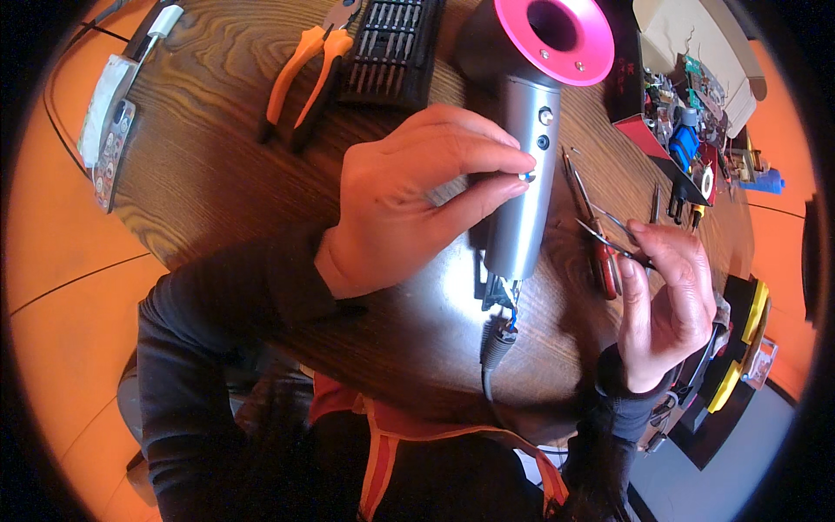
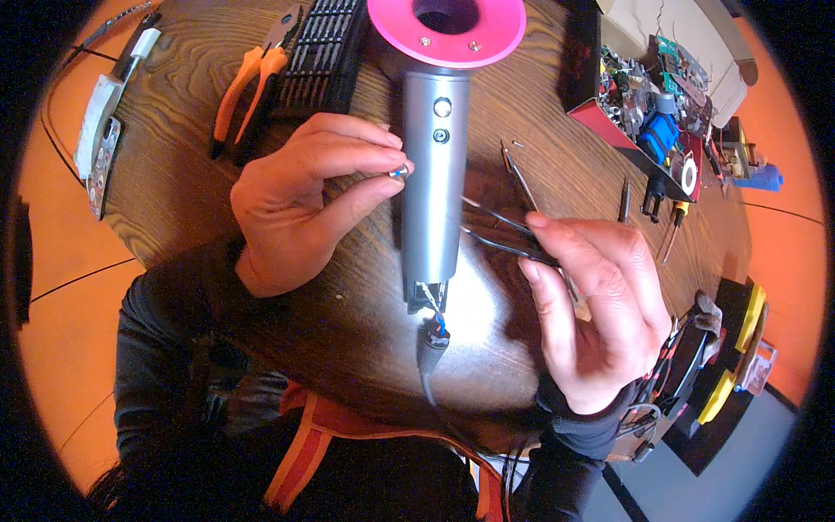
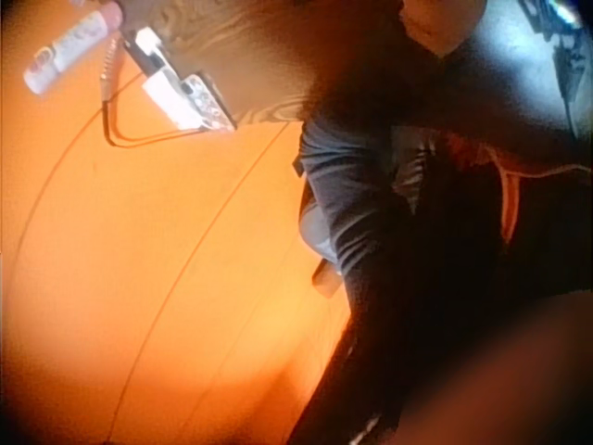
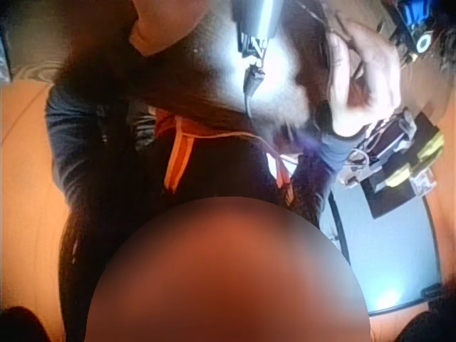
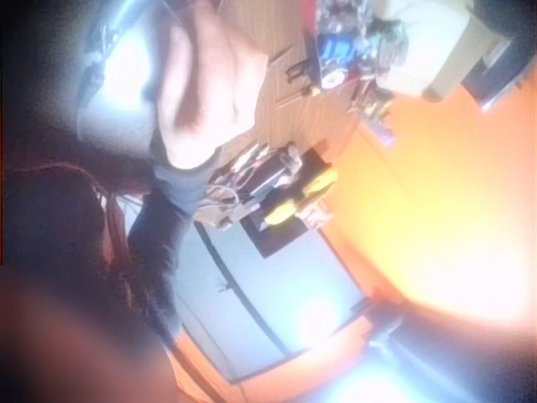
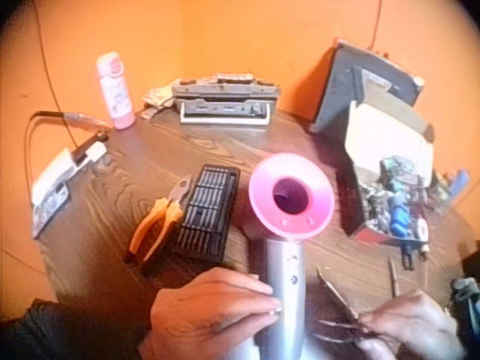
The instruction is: The person disassembles a hair dryer, removes the power cord, and uses a screwdriver and tweezers to remove small components from the body. The person then reassembles the hair dryer and tests it.
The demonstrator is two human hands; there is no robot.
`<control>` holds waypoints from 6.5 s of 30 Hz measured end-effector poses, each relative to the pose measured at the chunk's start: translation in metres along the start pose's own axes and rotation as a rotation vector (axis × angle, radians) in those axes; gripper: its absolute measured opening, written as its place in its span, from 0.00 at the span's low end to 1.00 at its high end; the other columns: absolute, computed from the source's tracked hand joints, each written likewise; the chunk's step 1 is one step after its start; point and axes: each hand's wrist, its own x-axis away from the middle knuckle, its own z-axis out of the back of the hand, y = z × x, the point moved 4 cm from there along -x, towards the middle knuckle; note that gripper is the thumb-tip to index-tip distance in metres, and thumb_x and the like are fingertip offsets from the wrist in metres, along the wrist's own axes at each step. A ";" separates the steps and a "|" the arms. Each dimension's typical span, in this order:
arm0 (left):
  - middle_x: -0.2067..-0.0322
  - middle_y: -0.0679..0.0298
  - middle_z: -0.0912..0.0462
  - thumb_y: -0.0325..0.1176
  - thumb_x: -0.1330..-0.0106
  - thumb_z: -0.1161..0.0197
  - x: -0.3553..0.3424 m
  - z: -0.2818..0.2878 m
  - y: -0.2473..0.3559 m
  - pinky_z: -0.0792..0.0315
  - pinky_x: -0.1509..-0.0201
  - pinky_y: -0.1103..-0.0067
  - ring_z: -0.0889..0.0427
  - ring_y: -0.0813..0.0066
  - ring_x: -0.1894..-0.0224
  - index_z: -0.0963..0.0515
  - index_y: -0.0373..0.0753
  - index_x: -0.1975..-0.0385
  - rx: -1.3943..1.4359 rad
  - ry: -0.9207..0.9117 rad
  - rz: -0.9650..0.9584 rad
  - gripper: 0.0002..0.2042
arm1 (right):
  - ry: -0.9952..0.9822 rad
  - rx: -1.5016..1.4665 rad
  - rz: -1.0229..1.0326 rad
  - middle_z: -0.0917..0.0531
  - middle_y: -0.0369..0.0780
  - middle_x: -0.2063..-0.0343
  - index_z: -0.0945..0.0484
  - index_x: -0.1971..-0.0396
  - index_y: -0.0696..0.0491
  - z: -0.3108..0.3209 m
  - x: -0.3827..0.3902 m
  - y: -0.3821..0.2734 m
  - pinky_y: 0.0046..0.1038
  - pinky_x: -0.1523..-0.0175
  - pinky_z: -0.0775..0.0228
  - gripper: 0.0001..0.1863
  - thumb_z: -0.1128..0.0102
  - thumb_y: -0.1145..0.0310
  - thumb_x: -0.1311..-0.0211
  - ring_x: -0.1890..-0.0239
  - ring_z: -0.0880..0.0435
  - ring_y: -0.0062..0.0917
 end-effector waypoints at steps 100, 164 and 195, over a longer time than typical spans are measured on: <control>0.76 0.62 0.20 0.23 0.43 0.38 0.008 -0.008 -0.004 0.33 0.74 0.87 0.24 0.82 0.76 0.20 0.32 0.68 0.484 -0.164 0.534 0.05 | -0.207 -0.344 0.170 0.18 0.43 0.70 0.21 0.69 0.61 -0.036 -0.030 0.045 0.28 0.60 0.31 0.11 0.36 0.76 0.56 0.68 0.22 0.30; 0.75 0.70 0.29 0.27 0.37 0.45 0.016 -0.013 -0.033 0.41 0.77 0.90 0.35 0.89 0.79 0.31 0.36 0.58 0.532 0.053 0.654 0.08 | -0.162 -0.384 0.086 0.19 0.41 0.68 0.21 0.66 0.60 -0.036 -0.043 0.075 0.29 0.51 0.34 0.11 0.37 0.76 0.53 0.61 0.23 0.30; 0.72 0.60 0.24 0.39 0.33 0.49 0.011 -0.033 -0.040 0.31 0.68 0.81 0.25 0.80 0.70 0.31 0.30 0.61 0.633 -0.024 0.674 0.15 | -0.189 -0.189 0.246 0.18 0.38 0.69 0.19 0.68 0.57 -0.048 -0.060 0.076 0.30 0.49 0.35 0.10 0.37 0.76 0.55 0.60 0.23 0.30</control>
